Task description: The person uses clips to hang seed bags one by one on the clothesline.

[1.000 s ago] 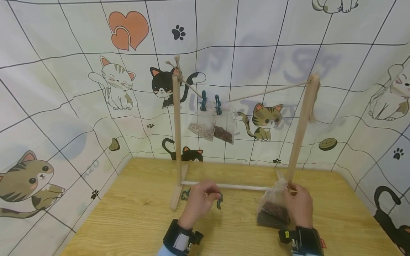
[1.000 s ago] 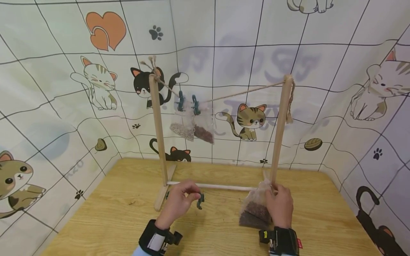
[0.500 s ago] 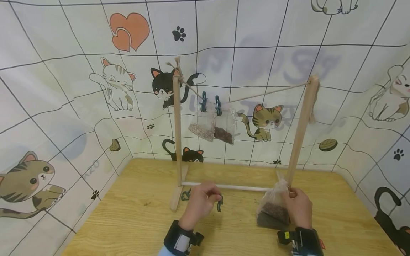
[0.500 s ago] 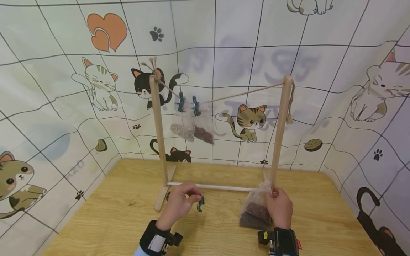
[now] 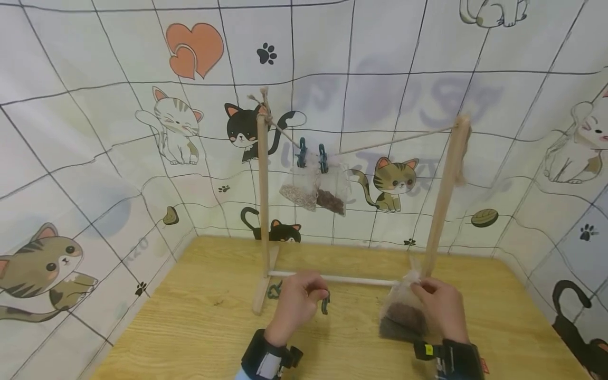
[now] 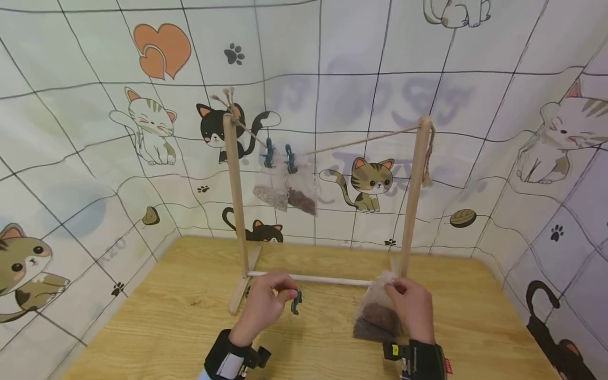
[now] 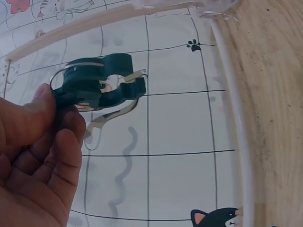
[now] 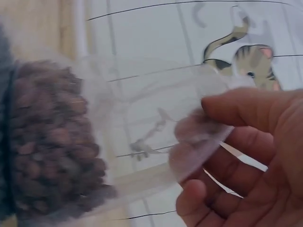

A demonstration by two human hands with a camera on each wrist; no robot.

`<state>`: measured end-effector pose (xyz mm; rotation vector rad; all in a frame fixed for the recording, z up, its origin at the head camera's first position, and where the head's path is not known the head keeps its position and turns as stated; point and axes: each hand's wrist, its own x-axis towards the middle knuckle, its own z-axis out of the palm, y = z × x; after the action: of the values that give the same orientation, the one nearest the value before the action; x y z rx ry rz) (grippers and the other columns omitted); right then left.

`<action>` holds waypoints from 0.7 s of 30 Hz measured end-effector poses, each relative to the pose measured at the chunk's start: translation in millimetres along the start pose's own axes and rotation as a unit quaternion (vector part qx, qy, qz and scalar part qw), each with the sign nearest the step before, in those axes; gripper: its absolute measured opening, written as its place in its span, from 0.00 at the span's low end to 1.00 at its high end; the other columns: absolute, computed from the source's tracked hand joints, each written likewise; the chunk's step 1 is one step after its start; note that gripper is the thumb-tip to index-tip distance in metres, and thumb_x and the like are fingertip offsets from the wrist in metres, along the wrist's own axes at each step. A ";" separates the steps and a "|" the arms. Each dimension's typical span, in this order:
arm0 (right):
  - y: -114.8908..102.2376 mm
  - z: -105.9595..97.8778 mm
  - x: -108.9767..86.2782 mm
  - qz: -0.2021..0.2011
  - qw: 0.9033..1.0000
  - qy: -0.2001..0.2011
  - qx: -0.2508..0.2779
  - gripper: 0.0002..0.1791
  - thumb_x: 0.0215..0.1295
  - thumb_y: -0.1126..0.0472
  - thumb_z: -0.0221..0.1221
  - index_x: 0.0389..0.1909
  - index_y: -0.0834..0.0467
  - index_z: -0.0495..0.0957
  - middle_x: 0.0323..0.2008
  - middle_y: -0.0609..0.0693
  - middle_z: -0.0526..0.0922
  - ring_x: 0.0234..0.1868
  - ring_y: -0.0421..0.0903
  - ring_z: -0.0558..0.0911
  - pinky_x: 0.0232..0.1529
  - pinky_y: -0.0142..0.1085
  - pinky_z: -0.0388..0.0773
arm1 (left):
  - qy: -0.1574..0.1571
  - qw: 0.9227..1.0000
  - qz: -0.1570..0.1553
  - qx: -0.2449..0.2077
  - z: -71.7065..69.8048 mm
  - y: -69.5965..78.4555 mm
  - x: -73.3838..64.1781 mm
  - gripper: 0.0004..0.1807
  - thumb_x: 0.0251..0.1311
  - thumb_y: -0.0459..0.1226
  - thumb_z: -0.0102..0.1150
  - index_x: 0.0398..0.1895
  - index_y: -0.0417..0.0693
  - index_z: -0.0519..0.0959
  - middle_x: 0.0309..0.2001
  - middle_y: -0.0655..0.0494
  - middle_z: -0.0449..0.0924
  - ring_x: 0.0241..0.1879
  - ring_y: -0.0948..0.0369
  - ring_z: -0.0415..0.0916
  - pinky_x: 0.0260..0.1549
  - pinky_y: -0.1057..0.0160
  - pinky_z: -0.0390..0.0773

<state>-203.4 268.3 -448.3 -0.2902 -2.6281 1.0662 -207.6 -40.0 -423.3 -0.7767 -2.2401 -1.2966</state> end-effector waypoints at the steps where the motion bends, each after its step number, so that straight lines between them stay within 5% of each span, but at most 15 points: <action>1: -3.7 -1.2 -1.0 -0.005 1.000 -0.007 0.003 0.15 0.59 0.51 0.59 0.39 0.58 0.82 0.37 0.56 0.84 0.38 0.50 0.80 0.35 0.41 0.74 | 0.006 1.000 0.000 0.001 -1.8 2.6 0.0 0.08 0.48 0.31 0.64 0.21 0.54 0.77 0.22 0.65 0.76 0.20 0.71 0.66 0.20 0.71 0.70; 5: -18.7 -7.3 -6.2 -0.018 0.999 -0.041 0.011 0.17 0.59 0.51 0.59 0.41 0.59 0.82 0.39 0.57 0.84 0.42 0.52 0.80 0.39 0.43 0.76 | 0.033 0.999 0.011 -0.003 -9.4 14.1 1.7 0.08 0.47 0.31 0.64 0.22 0.54 0.78 0.23 0.66 0.77 0.21 0.71 0.68 0.20 0.71 0.70; 10: -36.0 -16.6 -10.9 -0.043 0.998 -0.047 -0.007 0.16 0.60 0.51 0.59 0.41 0.58 0.82 0.37 0.55 0.84 0.37 0.47 0.79 0.34 0.40 0.74 | 0.069 0.995 0.075 -0.015 -20.0 28.9 13.6 0.04 0.48 0.33 0.64 0.25 0.50 0.79 0.24 0.62 0.79 0.23 0.69 0.72 0.24 0.72 0.73; 17: -56.0 -25.1 -4.5 -0.151 0.988 0.006 -0.040 0.10 0.59 0.55 0.59 0.35 0.57 0.82 0.25 0.48 0.80 0.24 0.42 0.71 0.24 0.35 0.66 | 0.073 0.984 0.163 -0.020 -42.3 59.9 47.2 0.03 0.51 0.33 0.63 0.28 0.48 0.78 0.26 0.59 0.79 0.25 0.69 0.73 0.27 0.74 0.72; 21: -72.7 -33.3 1.3 -0.185 0.982 0.015 -0.045 0.11 0.59 0.57 0.59 0.37 0.59 0.82 0.26 0.49 0.81 0.24 0.42 0.72 0.23 0.35 0.67 | 0.103 0.976 0.193 -0.023 -50.9 81.8 71.4 0.03 0.51 0.32 0.63 0.27 0.48 0.79 0.25 0.58 0.79 0.24 0.68 0.73 0.27 0.73 0.73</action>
<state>-198.9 238.9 -374.1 0.1592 -2.5679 0.8143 -202.6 -33.9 -303.6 -0.9878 -1.7928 -1.1798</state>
